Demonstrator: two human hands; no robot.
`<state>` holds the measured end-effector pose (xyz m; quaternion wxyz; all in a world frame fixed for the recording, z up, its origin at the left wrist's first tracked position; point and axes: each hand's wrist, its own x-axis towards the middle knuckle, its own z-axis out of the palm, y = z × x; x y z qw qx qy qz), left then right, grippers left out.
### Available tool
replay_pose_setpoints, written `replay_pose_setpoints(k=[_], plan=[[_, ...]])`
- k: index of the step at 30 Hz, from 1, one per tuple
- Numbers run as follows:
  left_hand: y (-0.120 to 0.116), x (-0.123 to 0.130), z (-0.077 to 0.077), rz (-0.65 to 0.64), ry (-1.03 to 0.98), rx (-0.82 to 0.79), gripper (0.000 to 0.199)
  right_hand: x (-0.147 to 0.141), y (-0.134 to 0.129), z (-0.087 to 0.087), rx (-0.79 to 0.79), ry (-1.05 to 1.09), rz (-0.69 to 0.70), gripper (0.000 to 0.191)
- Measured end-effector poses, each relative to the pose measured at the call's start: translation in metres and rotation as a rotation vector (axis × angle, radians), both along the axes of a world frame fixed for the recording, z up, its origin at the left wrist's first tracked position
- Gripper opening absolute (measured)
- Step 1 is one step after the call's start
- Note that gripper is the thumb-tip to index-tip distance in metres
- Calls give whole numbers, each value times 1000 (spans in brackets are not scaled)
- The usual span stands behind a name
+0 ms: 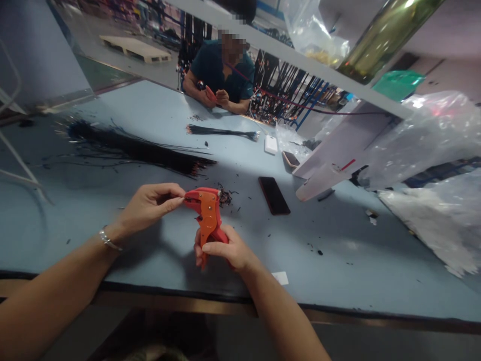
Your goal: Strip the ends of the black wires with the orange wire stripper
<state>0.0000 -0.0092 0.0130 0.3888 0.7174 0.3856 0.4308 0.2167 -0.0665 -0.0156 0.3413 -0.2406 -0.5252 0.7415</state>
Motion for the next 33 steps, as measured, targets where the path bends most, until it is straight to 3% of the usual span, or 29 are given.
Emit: replay_pose_setpoints(k=[23,33], plan=[[0,0,0,15,14,40,20,1,-2,-7,-144,26,-53,30],[1,0,-1,45,81,41,22,-3,-2,-6,-130,1,-77,27]])
